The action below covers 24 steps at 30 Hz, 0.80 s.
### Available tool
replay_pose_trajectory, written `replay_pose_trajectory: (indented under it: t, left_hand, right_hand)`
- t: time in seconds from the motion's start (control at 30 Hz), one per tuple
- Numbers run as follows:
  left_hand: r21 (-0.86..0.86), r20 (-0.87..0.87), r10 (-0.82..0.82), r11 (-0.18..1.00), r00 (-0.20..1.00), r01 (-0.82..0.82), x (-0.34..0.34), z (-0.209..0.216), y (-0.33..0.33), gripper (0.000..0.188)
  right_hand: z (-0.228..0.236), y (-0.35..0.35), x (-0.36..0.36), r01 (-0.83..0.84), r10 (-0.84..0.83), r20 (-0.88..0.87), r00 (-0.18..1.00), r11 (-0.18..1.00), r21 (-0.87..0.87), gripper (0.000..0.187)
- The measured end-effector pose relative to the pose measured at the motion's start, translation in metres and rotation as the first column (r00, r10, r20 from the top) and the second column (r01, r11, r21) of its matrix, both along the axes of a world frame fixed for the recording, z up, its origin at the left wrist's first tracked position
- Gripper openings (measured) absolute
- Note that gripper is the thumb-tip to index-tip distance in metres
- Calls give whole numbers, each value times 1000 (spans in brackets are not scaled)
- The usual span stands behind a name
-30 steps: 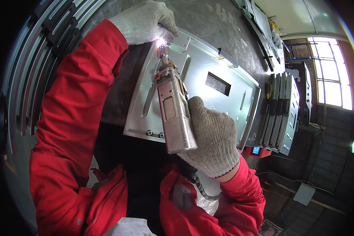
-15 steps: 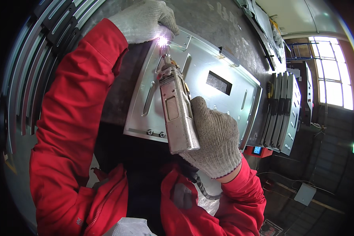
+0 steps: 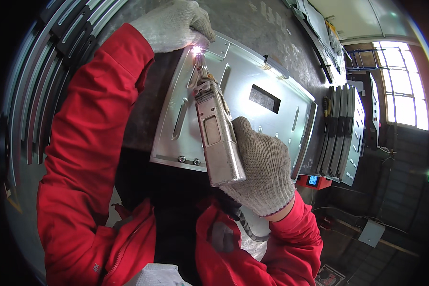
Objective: Performing spot welding on metal sheets using a handheld welding gun.
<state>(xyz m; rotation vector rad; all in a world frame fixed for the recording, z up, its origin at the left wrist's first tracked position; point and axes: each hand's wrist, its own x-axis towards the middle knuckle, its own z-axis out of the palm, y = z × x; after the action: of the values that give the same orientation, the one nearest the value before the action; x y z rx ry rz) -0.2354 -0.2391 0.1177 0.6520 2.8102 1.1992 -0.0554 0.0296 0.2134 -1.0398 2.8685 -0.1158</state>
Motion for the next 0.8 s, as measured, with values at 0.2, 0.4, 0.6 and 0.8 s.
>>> replay_pose_trajectory:
  t: [0.2, 0.4, 0.6, 0.8]
  left_hand:
    - [68, 35, -50, 997, 998, 48, -1, -2, 0, 21]
    - [42, -29, -55, 998, 998, 56, -1, -3, -1, 23]
    - [43, -54, -61, 997, 997, 63, -5, -7, -1, 23]
    - [28, -151, -27, 999, 988, 32, -4, -11, -3, 23]
  right_hand:
    - [2, 12, 10, 54, -49, 89, 995, 996, -64, 53]
    - [3, 17, 14, 137, -136, 66, 988, 991, -4, 52]
    - [-1, 16, 12, 97, -97, 14, 995, 995, -11, 51]
    - [2, 10, 13, 130, -131, 28, 991, 991, 23, 52]
